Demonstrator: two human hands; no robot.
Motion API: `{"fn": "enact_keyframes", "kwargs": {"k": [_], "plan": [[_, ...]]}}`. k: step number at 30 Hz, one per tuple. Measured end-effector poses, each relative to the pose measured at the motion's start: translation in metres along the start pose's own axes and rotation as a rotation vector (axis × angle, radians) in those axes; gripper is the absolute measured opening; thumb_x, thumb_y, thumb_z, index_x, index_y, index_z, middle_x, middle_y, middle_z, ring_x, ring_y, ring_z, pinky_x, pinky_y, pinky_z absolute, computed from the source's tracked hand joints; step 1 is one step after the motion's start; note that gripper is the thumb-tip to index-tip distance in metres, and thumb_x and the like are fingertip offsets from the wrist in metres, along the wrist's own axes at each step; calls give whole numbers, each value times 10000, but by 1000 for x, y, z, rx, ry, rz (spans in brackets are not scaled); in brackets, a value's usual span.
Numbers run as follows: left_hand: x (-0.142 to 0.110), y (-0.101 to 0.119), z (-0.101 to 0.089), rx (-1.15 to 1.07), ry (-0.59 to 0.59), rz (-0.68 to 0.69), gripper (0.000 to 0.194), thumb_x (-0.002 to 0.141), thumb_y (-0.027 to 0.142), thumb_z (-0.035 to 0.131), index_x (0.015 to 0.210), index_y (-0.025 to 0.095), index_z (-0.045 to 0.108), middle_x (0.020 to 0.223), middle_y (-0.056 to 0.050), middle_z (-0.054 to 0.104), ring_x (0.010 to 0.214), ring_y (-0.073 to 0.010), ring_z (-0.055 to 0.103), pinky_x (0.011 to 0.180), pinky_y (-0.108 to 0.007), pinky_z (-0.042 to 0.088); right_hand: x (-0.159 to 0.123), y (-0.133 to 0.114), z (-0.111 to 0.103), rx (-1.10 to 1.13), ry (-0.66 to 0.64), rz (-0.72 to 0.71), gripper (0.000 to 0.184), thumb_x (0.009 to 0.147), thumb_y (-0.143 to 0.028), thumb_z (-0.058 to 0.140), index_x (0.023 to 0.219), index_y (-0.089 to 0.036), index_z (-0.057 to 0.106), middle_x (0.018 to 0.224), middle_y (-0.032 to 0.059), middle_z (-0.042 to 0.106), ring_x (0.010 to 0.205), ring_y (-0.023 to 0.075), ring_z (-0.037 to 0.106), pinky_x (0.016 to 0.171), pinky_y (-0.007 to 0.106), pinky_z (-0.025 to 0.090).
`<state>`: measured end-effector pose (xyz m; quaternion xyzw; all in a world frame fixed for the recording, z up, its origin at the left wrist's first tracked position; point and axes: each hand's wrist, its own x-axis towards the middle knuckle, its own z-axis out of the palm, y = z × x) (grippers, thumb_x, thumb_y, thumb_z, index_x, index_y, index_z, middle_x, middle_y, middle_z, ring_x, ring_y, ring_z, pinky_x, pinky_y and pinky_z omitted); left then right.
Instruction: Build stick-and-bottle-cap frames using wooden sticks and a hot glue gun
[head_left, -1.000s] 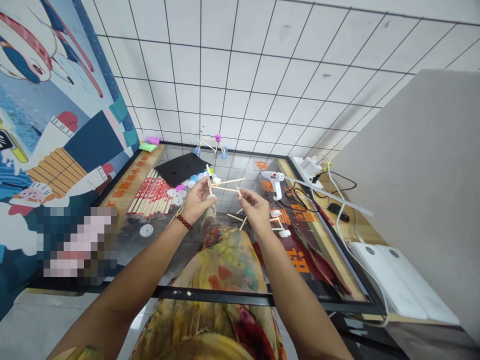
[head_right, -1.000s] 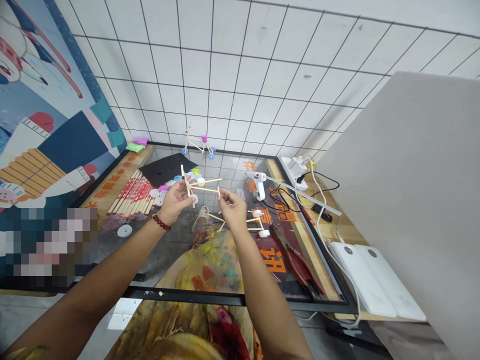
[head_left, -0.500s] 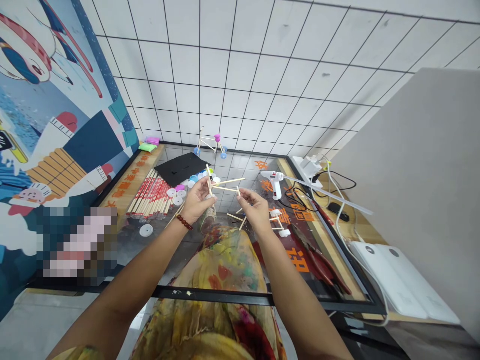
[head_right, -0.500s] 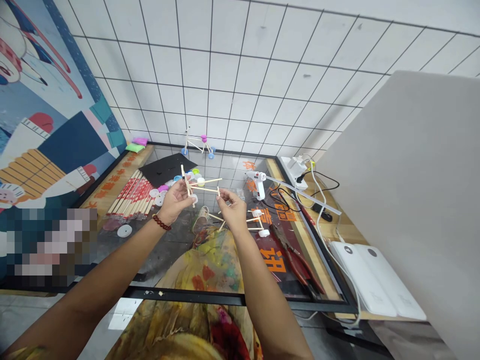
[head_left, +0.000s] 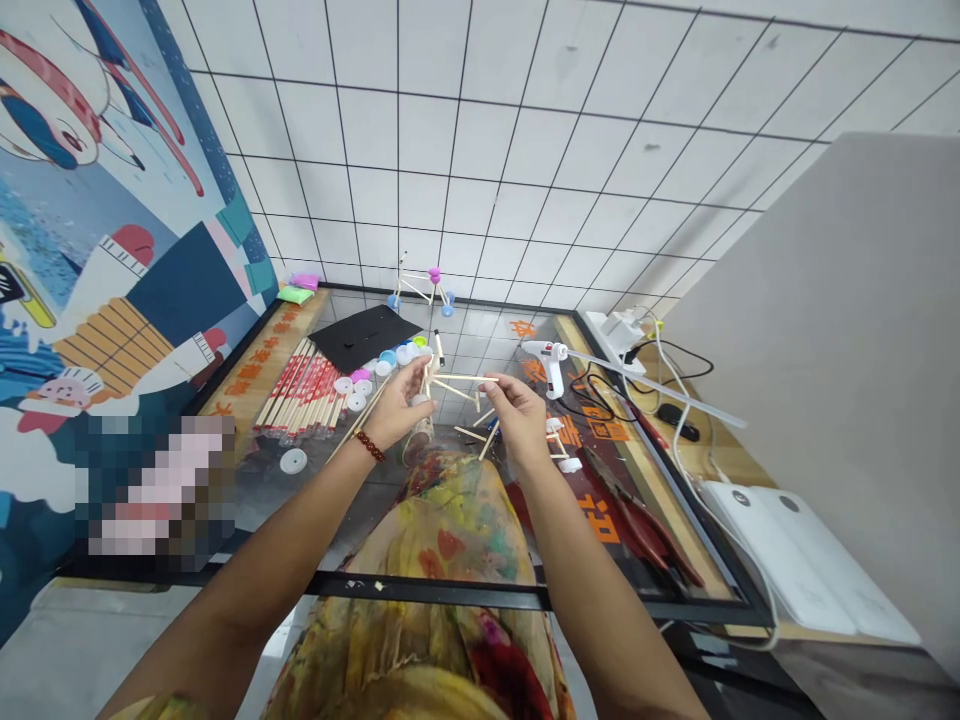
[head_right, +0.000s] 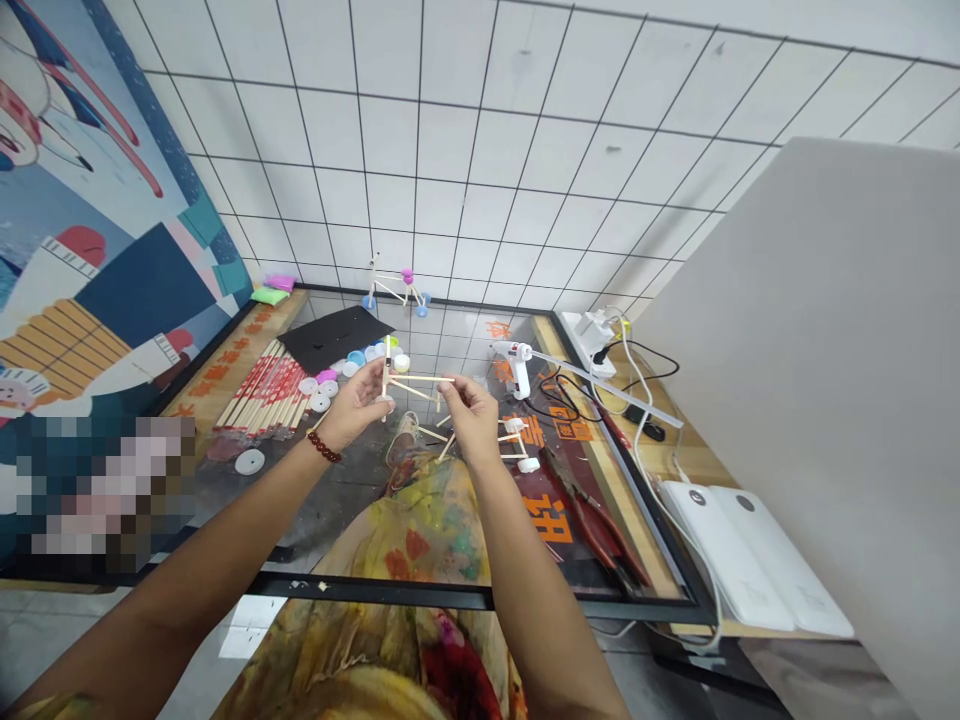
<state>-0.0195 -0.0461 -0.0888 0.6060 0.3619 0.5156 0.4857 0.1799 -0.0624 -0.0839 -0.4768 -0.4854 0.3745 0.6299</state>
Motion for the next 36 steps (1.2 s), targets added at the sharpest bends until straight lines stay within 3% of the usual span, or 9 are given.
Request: {"fn": "enact_keyframes", "kwargs": {"k": [5, 11, 14, 17, 20, 24, 29, 32, 36], "plan": [[-1, 5, 2, 114, -3, 48, 598, 749, 243, 709, 1327, 191, 563, 1339, -135, 602, 1237, -264, 584, 1086, -431, 441, -4, -4, 2, -17, -36, -17, 257, 779, -436, 717, 908, -215, 731, 823, 15, 741, 792, 177, 654, 761, 306, 500], [0, 10, 5, 341, 77, 178, 211, 811, 311, 679, 969, 178, 719, 1134, -110, 656, 1133, -251, 613, 1048, -439, 461, -4, -5, 5, -24, -51, -16, 303, 781, -444, 709, 960, -200, 724, 835, 31, 736, 786, 176, 651, 750, 305, 501], [2, 9, 3, 332, 112, 196, 160, 813, 316, 672, 878, 175, 712, 1117, -115, 658, 1108, -252, 620, 1021, -438, 476, 1, -2, -1, -55, -4, -43, 382, 760, -450, 714, 1037, -187, 706, 863, 38, 730, 774, 172, 644, 739, 303, 503], [6, 8, -2, 288, 172, 197, 151, 813, 316, 668, 868, 181, 708, 1104, -107, 662, 1086, -245, 625, 973, -418, 501, 6, -4, -14, -249, 15, -41, 311, 777, -439, 667, 920, -168, 720, 796, 40, 717, 698, 167, 620, 695, 300, 494], [9, 7, -8, 288, 249, 192, 127, 804, 294, 665, 865, 192, 709, 1067, -86, 664, 1048, -231, 629, 929, -395, 514, 4, -11, -25, -632, -195, -35, 182, 787, -343, 653, 811, -183, 736, 750, 38, 713, 662, 172, 610, 668, 294, 464], [11, 7, -12, 325, 306, 177, 117, 792, 258, 655, 871, 197, 715, 1045, -76, 662, 1018, -226, 629, 919, -395, 509, -5, -22, -23, -1037, -560, -141, 110, 795, -282, 704, 854, -210, 762, 843, 51, 720, 776, 191, 630, 706, 281, 424], [10, 7, -10, 341, 309, 147, 105, 776, 223, 650, 854, 193, 712, 1006, -72, 661, 1010, -231, 630, 927, -399, 500, -12, -23, -10, -1219, -692, -200, 104, 840, -210, 662, 798, -214, 758, 811, 53, 684, 810, 192, 619, 721, 274, 404], [10, 7, -10, 327, 307, 122, 93, 789, 217, 628, 827, 192, 709, 994, -69, 661, 999, -224, 629, 932, -397, 495, -10, -20, -13, -1124, -675, -229, 145, 853, -163, 601, 794, -199, 728, 848, 61, 680, 834, 190, 619, 751, 278, 418], [10, 7, -12, 302, 306, 98, 108, 797, 217, 604, 812, 192, 708, 976, -61, 668, 983, -214, 625, 946, -393, 486, 2, -16, -27, -775, -400, -182, 125, 868, -256, 558, 853, -196, 667, 813, 39, 663, 739, 171, 598, 720, 290, 444]]}}
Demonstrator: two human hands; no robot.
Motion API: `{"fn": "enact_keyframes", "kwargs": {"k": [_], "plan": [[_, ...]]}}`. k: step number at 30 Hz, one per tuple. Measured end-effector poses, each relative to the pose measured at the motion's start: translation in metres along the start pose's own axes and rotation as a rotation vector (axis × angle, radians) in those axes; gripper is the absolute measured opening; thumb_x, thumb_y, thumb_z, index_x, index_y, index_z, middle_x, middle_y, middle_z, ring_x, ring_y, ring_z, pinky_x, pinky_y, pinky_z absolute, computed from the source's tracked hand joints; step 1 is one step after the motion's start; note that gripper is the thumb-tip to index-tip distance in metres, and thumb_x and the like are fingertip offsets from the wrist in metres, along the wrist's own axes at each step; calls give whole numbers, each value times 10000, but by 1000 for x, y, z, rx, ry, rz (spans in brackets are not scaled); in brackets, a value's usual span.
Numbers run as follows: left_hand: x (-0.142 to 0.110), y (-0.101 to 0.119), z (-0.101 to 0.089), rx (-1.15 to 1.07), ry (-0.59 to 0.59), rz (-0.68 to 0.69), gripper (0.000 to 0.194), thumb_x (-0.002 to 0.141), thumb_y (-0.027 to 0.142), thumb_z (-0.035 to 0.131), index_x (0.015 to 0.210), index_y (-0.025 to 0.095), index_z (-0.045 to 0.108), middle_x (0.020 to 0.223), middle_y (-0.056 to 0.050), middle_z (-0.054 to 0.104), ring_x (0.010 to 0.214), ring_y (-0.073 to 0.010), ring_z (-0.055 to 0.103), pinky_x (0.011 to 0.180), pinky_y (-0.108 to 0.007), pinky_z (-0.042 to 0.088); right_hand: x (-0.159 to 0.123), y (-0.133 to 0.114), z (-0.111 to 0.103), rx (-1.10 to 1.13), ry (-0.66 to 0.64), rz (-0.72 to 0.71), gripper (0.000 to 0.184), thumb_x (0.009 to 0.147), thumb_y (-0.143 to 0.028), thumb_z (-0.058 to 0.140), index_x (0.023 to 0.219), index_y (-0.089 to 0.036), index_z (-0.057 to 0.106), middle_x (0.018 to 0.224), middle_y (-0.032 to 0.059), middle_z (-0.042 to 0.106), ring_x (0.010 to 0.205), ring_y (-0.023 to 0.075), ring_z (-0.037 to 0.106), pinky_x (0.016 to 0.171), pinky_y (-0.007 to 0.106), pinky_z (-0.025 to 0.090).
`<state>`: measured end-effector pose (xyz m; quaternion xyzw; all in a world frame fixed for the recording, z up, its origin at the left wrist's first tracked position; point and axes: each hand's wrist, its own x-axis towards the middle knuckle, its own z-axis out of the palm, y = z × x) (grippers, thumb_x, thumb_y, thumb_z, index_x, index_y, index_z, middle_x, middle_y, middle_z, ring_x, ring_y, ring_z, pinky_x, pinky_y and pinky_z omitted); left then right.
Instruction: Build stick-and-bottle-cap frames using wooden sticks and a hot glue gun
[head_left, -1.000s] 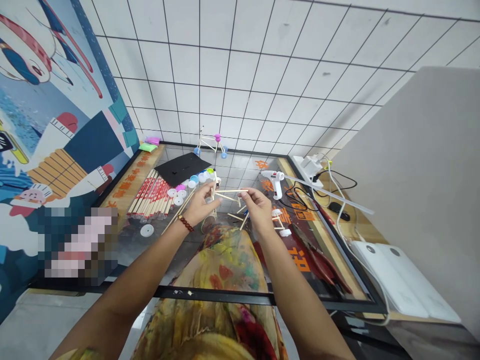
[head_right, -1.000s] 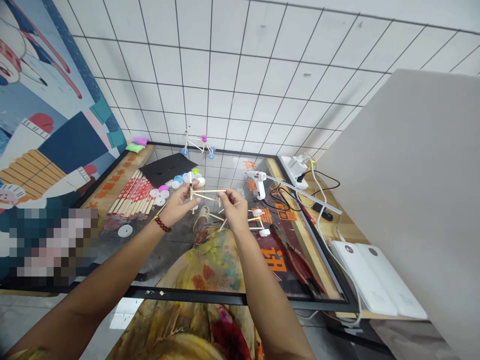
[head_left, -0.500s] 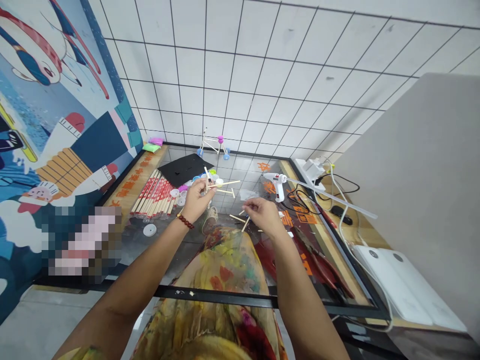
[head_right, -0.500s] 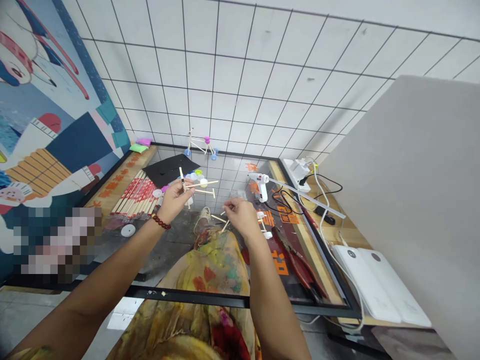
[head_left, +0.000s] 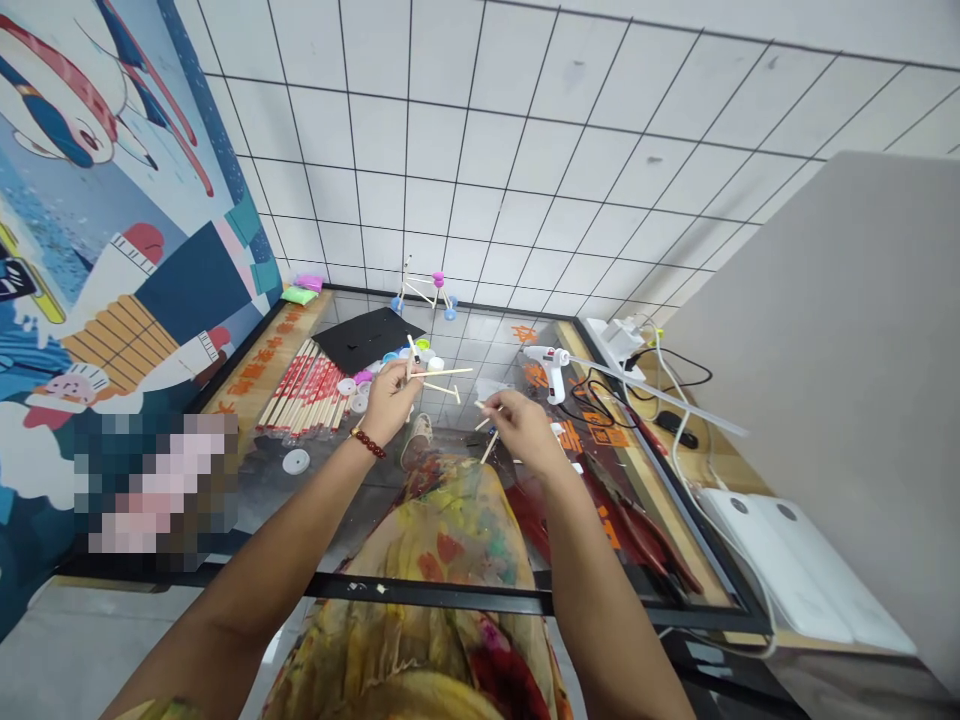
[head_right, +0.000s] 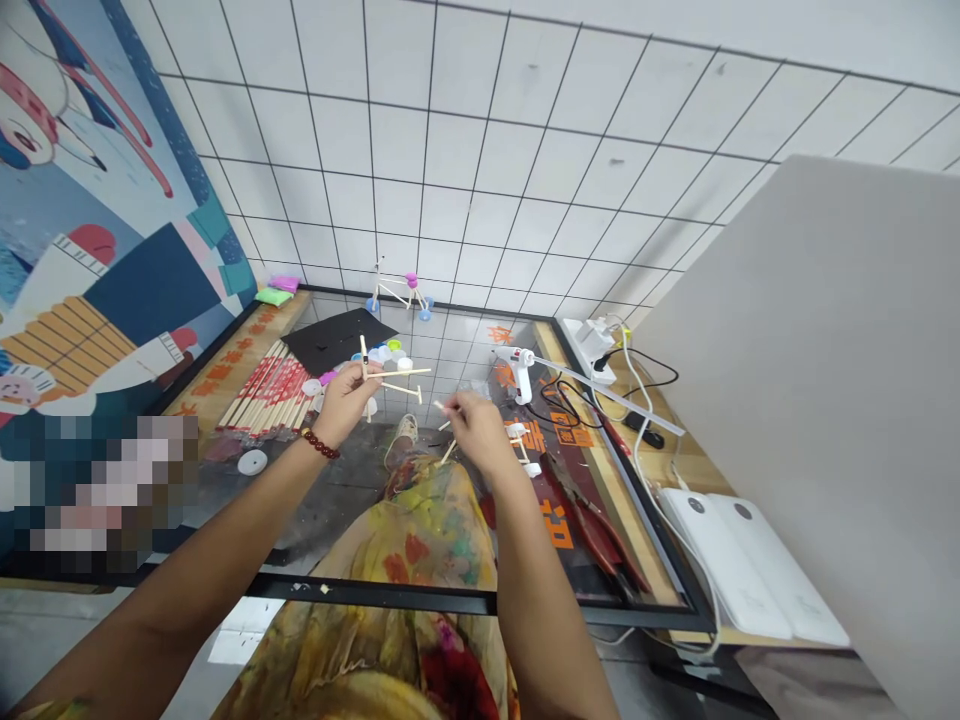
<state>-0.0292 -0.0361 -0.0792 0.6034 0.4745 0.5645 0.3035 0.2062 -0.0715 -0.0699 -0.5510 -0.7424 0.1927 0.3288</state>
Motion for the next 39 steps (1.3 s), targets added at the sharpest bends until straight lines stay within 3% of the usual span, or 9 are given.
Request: {"fn": "enact_keyframes", "kwargs": {"k": [4, 8, 14, 24, 32, 35, 39], "plan": [[-2, 1, 1, 13, -10, 20, 125, 801, 252, 615, 833, 188, 717, 986, -64, 667, 988, -216, 625, 965, -400, 479, 8, 12, -2, 451, 245, 170, 294, 780, -460, 635, 911, -197, 613, 750, 4, 632, 625, 149, 561, 631, 293, 465], [-5, 5, 5, 78, -50, 62, 137, 804, 243, 608, 859, 200, 726, 1032, -64, 665, 992, -218, 625, 974, -406, 481, 13, 13, 7, 665, 250, 246, 399, 645, -498, 733, 872, -201, 592, 727, -8, 623, 615, 140, 575, 605, 287, 477], [-10, 9, 8, 159, -70, 109, 130, 791, 229, 623, 866, 191, 722, 1057, -77, 647, 1034, -230, 623, 995, -404, 481, 12, 10, 17, 616, 255, 247, 360, 635, -462, 736, 839, -181, 643, 710, -1, 632, 630, 133, 571, 612, 272, 465], [-11, 7, 12, 248, -77, 145, 102, 749, 189, 644, 841, 183, 689, 1041, -85, 635, 1042, -248, 624, 993, -422, 495, 13, 5, 15, 628, 319, 227, 320, 649, -429, 723, 850, -186, 665, 722, 4, 660, 628, 138, 588, 626, 278, 483], [-10, 8, 11, 222, -76, 195, 311, 731, 214, 692, 1040, 189, 665, 1150, -105, 634, 1137, -265, 601, 1052, -443, 461, 12, 4, 14, 638, 340, 219, 312, 666, -419, 715, 866, -183, 669, 728, 6, 666, 631, 135, 588, 641, 283, 493], [-9, 19, 5, 214, 7, 255, 374, 760, 231, 684, 1129, 192, 633, 1194, -111, 625, 1166, -265, 585, 1063, -455, 449, 14, 3, 13, 653, 345, 220, 336, 664, -442, 725, 870, -185, 659, 731, 10, 667, 633, 136, 585, 636, 284, 492], [-18, 60, -10, 206, 285, 444, 324, 821, 242, 658, 1142, 198, 639, 1212, -110, 608, 1201, -257, 554, 1073, -442, 440, 8, -16, 2, 710, 356, 168, 331, 652, -455, 762, 829, -205, 638, 711, -1, 648, 636, 143, 581, 627, 285, 488]]}}
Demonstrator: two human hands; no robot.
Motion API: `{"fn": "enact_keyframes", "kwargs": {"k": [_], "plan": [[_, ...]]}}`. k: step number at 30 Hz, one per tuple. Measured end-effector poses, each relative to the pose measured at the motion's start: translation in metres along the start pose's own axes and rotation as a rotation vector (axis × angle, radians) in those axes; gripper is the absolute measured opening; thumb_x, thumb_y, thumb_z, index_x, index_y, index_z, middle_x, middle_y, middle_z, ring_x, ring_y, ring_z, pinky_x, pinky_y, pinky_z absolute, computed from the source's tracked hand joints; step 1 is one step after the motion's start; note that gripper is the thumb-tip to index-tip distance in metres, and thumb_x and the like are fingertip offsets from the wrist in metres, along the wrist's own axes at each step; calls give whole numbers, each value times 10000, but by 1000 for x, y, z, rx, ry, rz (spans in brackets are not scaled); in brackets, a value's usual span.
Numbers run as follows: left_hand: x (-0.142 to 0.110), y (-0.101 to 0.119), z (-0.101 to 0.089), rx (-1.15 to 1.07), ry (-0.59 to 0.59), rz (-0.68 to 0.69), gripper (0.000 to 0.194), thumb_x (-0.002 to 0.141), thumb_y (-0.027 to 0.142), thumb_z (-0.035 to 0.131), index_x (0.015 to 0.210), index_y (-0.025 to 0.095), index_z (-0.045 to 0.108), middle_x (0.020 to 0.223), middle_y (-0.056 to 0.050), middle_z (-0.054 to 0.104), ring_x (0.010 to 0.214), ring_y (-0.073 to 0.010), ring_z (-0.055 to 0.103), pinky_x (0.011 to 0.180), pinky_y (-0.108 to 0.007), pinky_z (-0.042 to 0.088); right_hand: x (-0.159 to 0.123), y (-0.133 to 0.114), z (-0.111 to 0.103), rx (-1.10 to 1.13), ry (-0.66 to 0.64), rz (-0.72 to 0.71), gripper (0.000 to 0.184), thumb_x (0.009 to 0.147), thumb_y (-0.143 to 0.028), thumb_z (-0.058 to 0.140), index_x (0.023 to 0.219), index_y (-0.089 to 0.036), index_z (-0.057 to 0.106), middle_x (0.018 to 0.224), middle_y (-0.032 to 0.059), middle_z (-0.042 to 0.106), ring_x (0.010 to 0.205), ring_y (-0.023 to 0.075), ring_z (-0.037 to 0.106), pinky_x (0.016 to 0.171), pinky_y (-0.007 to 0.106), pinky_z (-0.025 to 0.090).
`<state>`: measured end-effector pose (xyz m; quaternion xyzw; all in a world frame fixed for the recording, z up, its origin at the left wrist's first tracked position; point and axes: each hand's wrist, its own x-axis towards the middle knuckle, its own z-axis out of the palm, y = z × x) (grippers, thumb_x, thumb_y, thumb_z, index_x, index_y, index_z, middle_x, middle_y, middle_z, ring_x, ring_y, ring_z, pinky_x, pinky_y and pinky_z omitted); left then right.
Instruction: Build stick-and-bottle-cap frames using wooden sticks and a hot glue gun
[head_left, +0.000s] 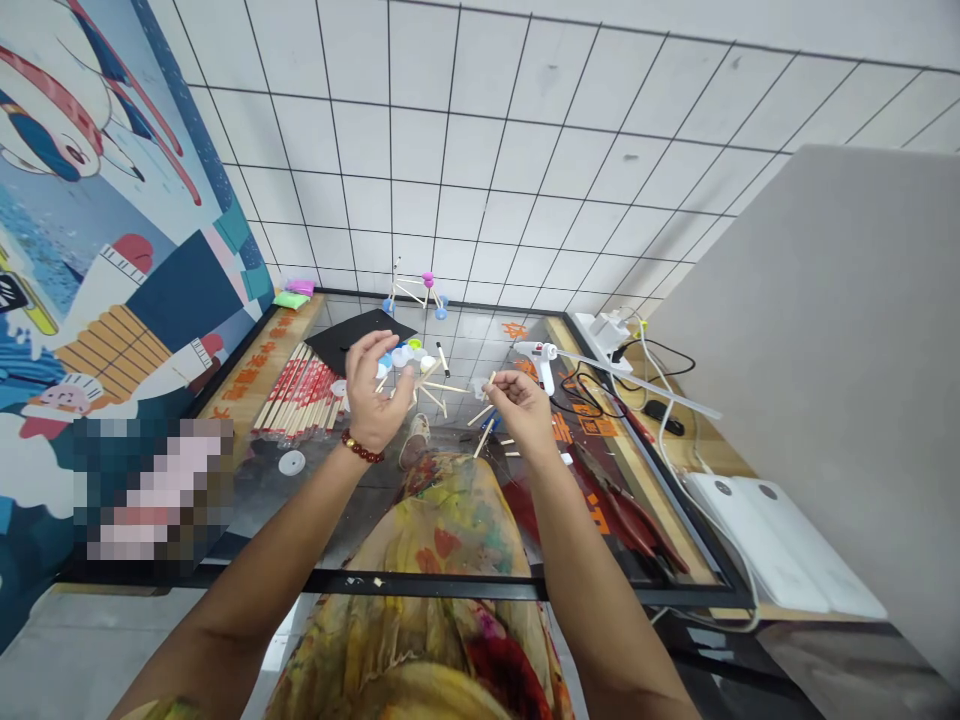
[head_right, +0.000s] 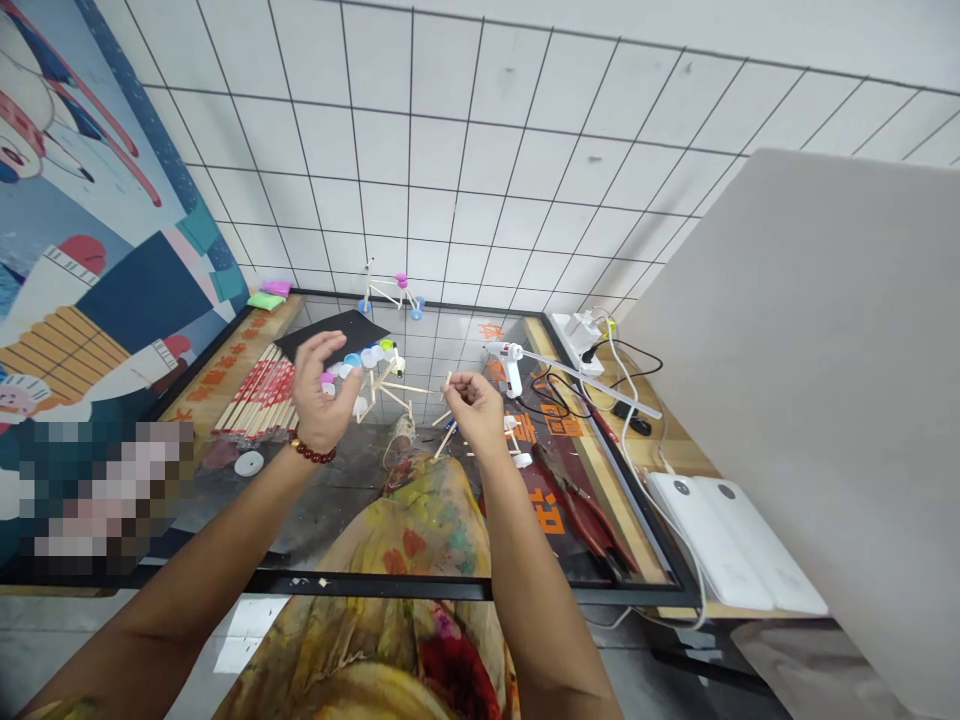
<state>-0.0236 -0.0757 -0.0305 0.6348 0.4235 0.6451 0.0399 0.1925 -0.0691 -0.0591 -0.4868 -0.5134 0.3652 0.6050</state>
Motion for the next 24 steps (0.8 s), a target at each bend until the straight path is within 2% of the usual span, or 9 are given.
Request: {"fn": "enact_keyframes", "kwargs": {"k": [2, 3, 6, 8, 12, 15, 19, 22, 24], "plan": [[-2, 26, -9, -28, 20, -12, 280, 834, 260, 670, 1111, 220, 665, 1155, -89, 629, 1156, -245, 575, 1050, -433, 459, -15, -17, -1, -11, -45, -71, 269, 706, -434, 751, 832, -214, 661, 727, 3, 651, 647, 148, 582, 633, 291, 488], [-7, 38, -11, -81, -33, -72, 244, 849, 267, 664, 1090, 229, 681, 1120, -80, 642, 1112, -234, 596, 1026, -422, 478, -25, -26, -2, -46, -75, -117, 226, 752, -421, 728, 845, -220, 683, 740, 9, 657, 655, 153, 581, 636, 297, 488], [-35, 64, -5, -406, -354, -392, 237, 836, 343, 700, 1054, 253, 730, 1056, -64, 676, 928, -204, 651, 876, -378, 552, -58, -46, -5, -194, -219, -245, 135, 848, -365, 674, 901, -253, 728, 805, 26, 686, 726, 182, 605, 697, 332, 509], [-56, 73, 8, -611, -458, -652, 204, 834, 407, 694, 917, 236, 769, 984, -67, 708, 898, -215, 662, 821, -371, 565, -75, -52, -9, -282, -223, -302, 88, 869, -326, 656, 890, -266, 717, 791, 18, 692, 713, 182, 613, 693, 333, 514], [-75, 80, 34, -781, -284, -953, 281, 736, 479, 770, 802, 206, 762, 916, -65, 727, 875, -206, 664, 820, -353, 556, -82, -51, -31, -426, -262, -292, 86, 846, -329, 691, 904, -268, 710, 839, 24, 728, 747, 192, 652, 733, 342, 533], [-69, 85, 49, -891, -212, -1059, 360, 729, 542, 757, 799, 193, 704, 806, -51, 714, 748, -165, 659, 709, -302, 553, -59, -37, -65, -421, -330, -97, 222, 772, -430, 756, 880, -239, 721, 810, 33, 737, 710, 201, 665, 694, 339, 545], [-62, 90, 76, -963, -223, -1132, 460, 709, 595, 749, 871, 173, 669, 579, 28, 558, 476, -82, 484, 427, -195, 361, 1, -6, -109, -443, -52, 154, 326, 700, -480, 743, 829, -183, 711, 770, 73, 747, 700, 240, 691, 681, 370, 549], [-64, 96, 105, -997, -277, -1188, 462, 692, 558, 772, 896, 153, 681, 586, 37, 520, 460, -59, 423, 408, -184, 285, 51, 14, -115, -587, 174, 150, 361, 644, -460, 742, 859, -172, 709, 846, 100, 752, 800, 275, 701, 747, 398, 536], [-65, 99, 124, -1003, -332, -1220, 403, 698, 479, 788, 901, 143, 698, 618, 28, 528, 477, -54, 431, 430, -187, 304, 78, 23, -107, -694, 165, 178, 340, 584, -453, 777, 784, -187, 707, 773, 80, 740, 776, 278, 693, 742, 388, 520]]}}
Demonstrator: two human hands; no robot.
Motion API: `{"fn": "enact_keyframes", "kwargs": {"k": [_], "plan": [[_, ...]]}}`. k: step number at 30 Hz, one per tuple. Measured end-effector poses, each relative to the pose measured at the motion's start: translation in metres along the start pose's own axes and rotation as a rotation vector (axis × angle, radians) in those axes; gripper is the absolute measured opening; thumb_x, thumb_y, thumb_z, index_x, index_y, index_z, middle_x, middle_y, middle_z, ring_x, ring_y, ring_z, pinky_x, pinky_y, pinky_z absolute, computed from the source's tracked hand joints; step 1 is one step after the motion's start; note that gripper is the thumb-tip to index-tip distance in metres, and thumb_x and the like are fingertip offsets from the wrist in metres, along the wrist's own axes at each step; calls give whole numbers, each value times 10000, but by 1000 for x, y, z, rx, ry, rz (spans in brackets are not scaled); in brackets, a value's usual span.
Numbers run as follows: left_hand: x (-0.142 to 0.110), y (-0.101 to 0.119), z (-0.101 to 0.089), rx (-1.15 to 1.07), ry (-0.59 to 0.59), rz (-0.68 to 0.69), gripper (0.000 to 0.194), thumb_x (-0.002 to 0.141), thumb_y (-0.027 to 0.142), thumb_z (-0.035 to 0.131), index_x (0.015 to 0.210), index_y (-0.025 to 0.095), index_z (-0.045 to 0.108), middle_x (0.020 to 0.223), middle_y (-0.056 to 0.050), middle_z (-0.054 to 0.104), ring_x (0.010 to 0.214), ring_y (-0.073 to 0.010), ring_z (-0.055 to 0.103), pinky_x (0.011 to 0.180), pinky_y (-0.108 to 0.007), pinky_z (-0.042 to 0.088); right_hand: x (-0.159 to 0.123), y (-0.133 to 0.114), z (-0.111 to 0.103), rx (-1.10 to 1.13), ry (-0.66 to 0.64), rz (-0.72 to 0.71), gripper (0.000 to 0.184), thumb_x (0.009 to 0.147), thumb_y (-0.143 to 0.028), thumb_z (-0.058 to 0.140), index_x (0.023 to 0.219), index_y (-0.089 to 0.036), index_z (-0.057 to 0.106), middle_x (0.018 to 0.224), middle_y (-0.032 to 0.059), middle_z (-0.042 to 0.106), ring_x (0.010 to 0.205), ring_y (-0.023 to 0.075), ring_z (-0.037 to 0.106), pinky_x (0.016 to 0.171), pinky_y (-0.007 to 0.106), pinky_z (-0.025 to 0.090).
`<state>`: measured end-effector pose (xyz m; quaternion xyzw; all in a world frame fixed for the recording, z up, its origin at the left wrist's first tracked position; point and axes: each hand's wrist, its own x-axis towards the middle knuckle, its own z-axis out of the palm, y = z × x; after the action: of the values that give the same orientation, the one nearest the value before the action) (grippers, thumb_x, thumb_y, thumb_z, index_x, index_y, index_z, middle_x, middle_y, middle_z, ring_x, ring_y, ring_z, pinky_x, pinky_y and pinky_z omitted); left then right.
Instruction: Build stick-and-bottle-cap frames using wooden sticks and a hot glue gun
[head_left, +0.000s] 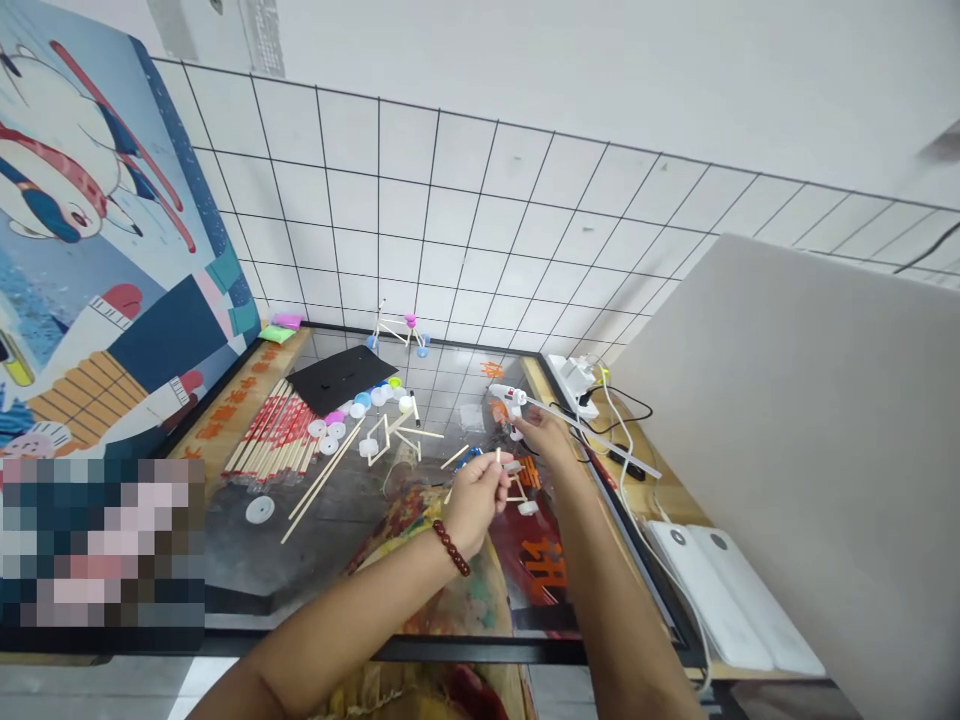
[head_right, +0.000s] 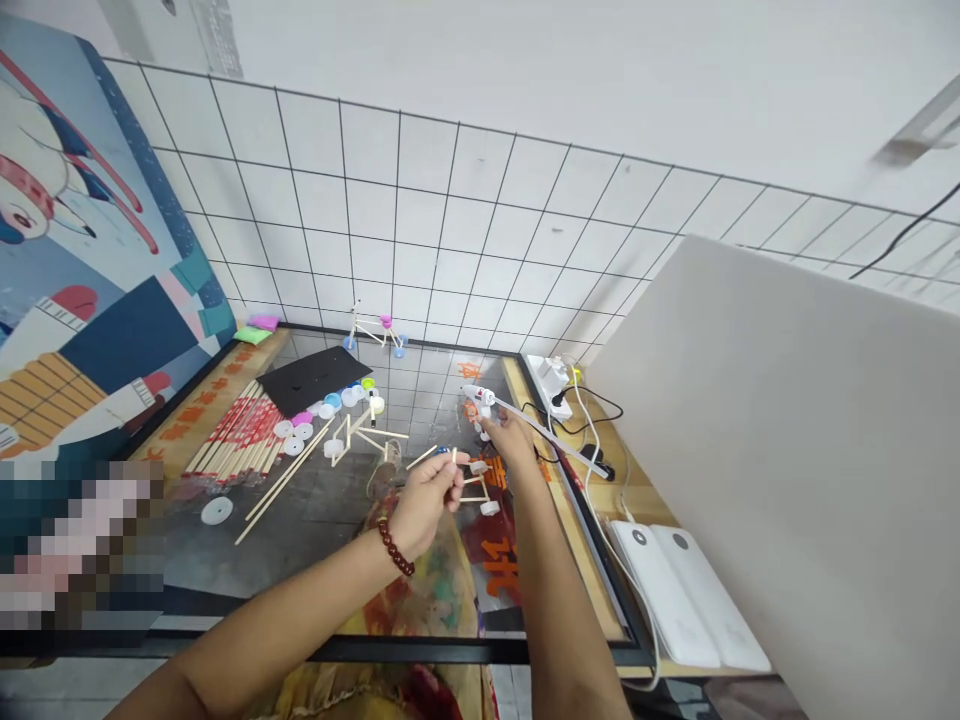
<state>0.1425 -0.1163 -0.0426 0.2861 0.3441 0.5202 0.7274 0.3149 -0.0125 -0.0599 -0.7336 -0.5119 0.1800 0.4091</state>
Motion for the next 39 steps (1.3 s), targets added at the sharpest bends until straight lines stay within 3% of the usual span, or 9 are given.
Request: {"fn": "enact_keyframes", "kwargs": {"k": [4, 7, 11, 15, 19, 23, 30, 35, 39], "plan": [[18, -3, 17, 34, -27, -6, 306, 720, 394, 772, 858, 128, 709, 663, -1, 572, 511, -59, 477, 469, -201, 367, 25, -11, 24, -32, -55, -8, 256, 580, -448, 772, 642, -215, 687, 599, 29, 678, 643, 244, 658, 663, 345, 486], [29, 4, 20, 31, -81, 11, 325, 708, 401, 777, 868, 128, 704, 670, -9, 598, 521, -73, 527, 494, -215, 430, 25, -16, 28, -6, -21, -15, 220, 631, -432, 722, 648, -214, 694, 603, 39, 680, 663, 245, 660, 662, 333, 474], [43, 12, 17, 57, -74, 11, 340, 712, 401, 773, 899, 126, 702, 686, -11, 628, 516, -80, 575, 519, -225, 490, 9, -22, 10, 75, 51, -26, 419, 743, -534, 615, 860, -150, 735, 754, 83, 732, 746, 262, 664, 683, 344, 482], [54, 20, 10, 192, -55, 137, 292, 750, 374, 744, 895, 122, 723, 671, -2, 620, 501, -78, 584, 517, -221, 518, -24, -26, -13, 348, 98, -54, 526, 788, -578, 636, 1050, -131, 723, 986, 103, 746, 869, 258, 659, 747, 350, 490], [58, 29, -2, 312, -72, 218, 228, 743, 335, 744, 851, 134, 750, 752, -22, 639, 509, -81, 603, 494, -217, 527, -58, -17, -19, 461, 76, -63, 426, 824, -539, 655, 1026, -176, 752, 1027, 94, 751, 955, 261, 667, 830, 374, 496], [57, 33, -11, 350, -17, 242, 170, 736, 275, 738, 829, 134, 755, 768, -35, 660, 516, -87, 602, 472, -208, 509, -77, -4, -15, 509, 84, -87, 388, 823, -501, 682, 1040, -185, 746, 1056, 100, 747, 1048, 270, 657, 948, 416, 475], [58, 35, -12, 290, 48, 220, 175, 699, 275, 773, 811, 140, 762, 670, -25, 662, 524, -104, 602, 506, -223, 529, -87, 6, -23, 540, 148, -149, 329, 847, -479, 654, 911, -162, 714, 863, 75, 718, 873, 255, 660, 786, 407, 526], [58, 40, -15, 385, 50, 330, 147, 741, 261, 730, 836, 158, 775, 795, -43, 676, 594, -114, 630, 553, -243, 564, -91, 3, -28, 465, 131, -275, 240, 880, -401, 636, 880, -168, 692, 812, 52, 686, 808, 231, 640, 796, 401, 495], [58, 42, -17, 477, 33, 400, 152, 789, 246, 675, 868, 167, 779, 856, -48, 678, 625, -111, 638, 584, -242, 581, -94, 6, -27, 376, 154, -326, 215, 889, -369, 635, 935, -167, 691, 898, 69, 694, 867, 241, 639, 842, 410, 470]]}}
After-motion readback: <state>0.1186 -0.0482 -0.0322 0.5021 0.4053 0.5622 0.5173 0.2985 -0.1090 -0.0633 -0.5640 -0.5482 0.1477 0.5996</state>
